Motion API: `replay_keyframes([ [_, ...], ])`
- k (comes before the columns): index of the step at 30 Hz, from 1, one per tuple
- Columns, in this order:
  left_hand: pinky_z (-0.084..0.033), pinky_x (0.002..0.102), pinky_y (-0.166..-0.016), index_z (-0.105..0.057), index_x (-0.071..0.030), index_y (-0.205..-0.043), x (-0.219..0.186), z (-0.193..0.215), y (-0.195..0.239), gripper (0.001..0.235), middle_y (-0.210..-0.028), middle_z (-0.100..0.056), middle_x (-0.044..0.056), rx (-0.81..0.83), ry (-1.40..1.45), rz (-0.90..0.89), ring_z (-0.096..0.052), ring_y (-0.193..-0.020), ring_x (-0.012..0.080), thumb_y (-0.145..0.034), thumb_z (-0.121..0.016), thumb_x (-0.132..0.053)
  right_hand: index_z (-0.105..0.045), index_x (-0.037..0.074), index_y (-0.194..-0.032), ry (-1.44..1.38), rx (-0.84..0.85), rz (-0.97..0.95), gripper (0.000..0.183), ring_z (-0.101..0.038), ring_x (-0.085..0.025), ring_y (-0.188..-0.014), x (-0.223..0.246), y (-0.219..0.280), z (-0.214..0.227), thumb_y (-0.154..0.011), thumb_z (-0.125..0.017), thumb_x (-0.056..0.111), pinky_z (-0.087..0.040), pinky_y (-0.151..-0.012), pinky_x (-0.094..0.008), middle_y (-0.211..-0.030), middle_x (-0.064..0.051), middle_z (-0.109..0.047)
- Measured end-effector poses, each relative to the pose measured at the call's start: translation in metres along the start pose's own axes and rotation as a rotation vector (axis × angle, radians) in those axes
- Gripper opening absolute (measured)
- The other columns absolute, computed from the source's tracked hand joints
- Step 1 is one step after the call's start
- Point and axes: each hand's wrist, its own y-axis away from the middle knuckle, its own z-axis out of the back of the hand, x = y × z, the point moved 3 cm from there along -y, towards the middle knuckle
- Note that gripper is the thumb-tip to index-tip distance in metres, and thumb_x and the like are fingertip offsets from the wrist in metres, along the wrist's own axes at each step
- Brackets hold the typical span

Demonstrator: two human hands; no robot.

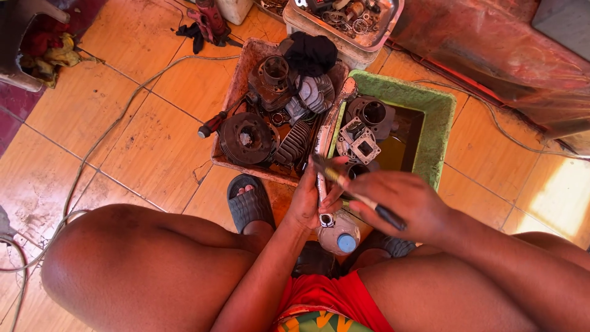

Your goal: Cleaning and inspecting motorcycle engine components using a brush, solvent, and cloth

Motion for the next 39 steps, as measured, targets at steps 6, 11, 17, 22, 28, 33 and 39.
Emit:
replay_keyframes([
  [6,-0.034,0.018,-0.040,-0.065,0.002,-0.120,-0.009,-0.014,-0.002,0.049,-0.102,-0.076,0.018,-0.144,-0.093,-0.107,-0.045,-0.052,0.0124,-0.111,-0.045,-0.042,-0.069,0.012,-0.085,-0.071,0.112,0.075,0.017,-0.070,-0.027,-0.059,0.014,0.006,-0.009,-0.097,-0.062,0.023,-0.060,-0.052,-0.038,-0.075,-0.005,-0.068],
  [11,-0.037,0.019,-0.044,-0.064,0.002,-0.116,-0.006,0.002,-0.008,0.046,-0.097,-0.075,0.021,-0.168,-0.102,-0.102,-0.054,-0.060,0.0163,-0.110,-0.049,-0.041,-0.069,0.007,-0.085,-0.205,0.138,0.003,0.010,-0.070,-0.026,-0.057,0.014,-0.007,0.000,-0.093,-0.063,0.009,-0.062,-0.051,-0.039,-0.070,-0.010,-0.069],
  [17,-0.042,0.022,-0.045,-0.059,0.001,-0.115,-0.014,-0.009,-0.011,0.031,-0.089,-0.073,0.024,-0.150,-0.098,-0.120,-0.062,-0.064,0.0227,-0.107,-0.054,-0.029,-0.069,0.008,-0.083,-0.201,0.136,0.035,0.014,-0.066,-0.027,-0.054,0.009,0.002,0.000,-0.095,-0.062,0.013,-0.058,-0.048,-0.040,-0.068,-0.009,-0.066],
  [22,-0.040,0.021,-0.042,-0.050,-0.005,-0.119,-0.028,-0.031,-0.012,0.014,-0.086,-0.068,0.022,-0.090,-0.114,-0.208,-0.059,-0.057,0.0214,-0.107,-0.053,-0.012,-0.071,0.010,-0.085,-0.198,0.034,-0.017,0.018,-0.064,-0.030,-0.053,0.014,-0.006,0.018,-0.097,-0.060,0.015,-0.055,-0.046,-0.038,-0.070,-0.008,-0.065],
  [28,-0.045,0.023,-0.046,-0.046,0.000,-0.126,-0.048,-0.075,-0.008,0.024,-0.086,-0.059,0.016,-0.040,-0.189,-0.294,-0.054,-0.057,0.0169,-0.104,-0.052,-0.006,-0.072,0.011,-0.082,-0.196,0.041,0.031,0.019,-0.063,-0.028,-0.051,0.027,-0.014,0.038,-0.096,-0.060,0.015,-0.056,-0.046,-0.036,-0.068,-0.007,-0.065],
  [33,-0.047,0.031,-0.066,-0.051,0.004,-0.132,-0.080,-0.125,0.010,0.034,-0.088,-0.058,0.009,0.079,-0.494,-0.231,-0.054,-0.071,0.0167,-0.105,-0.055,-0.016,-0.071,0.001,-0.095,-0.199,0.051,0.080,0.018,-0.075,-0.024,-0.067,0.043,-0.018,0.047,-0.096,-0.060,0.015,-0.059,-0.061,-0.031,-0.086,-0.009,-0.076],
  [39,-0.041,0.025,-0.057,-0.069,-0.002,-0.115,-0.105,-0.181,0.020,0.042,-0.073,-0.060,0.003,-0.076,-0.904,-0.213,-0.054,-0.063,0.0123,-0.107,-0.048,-0.038,-0.070,0.002,-0.102,-0.188,0.025,0.168,0.021,-0.076,-0.027,-0.072,0.056,-0.018,0.056,-0.097,-0.059,0.018,-0.058,-0.061,-0.034,-0.092,-0.009,-0.078],
])
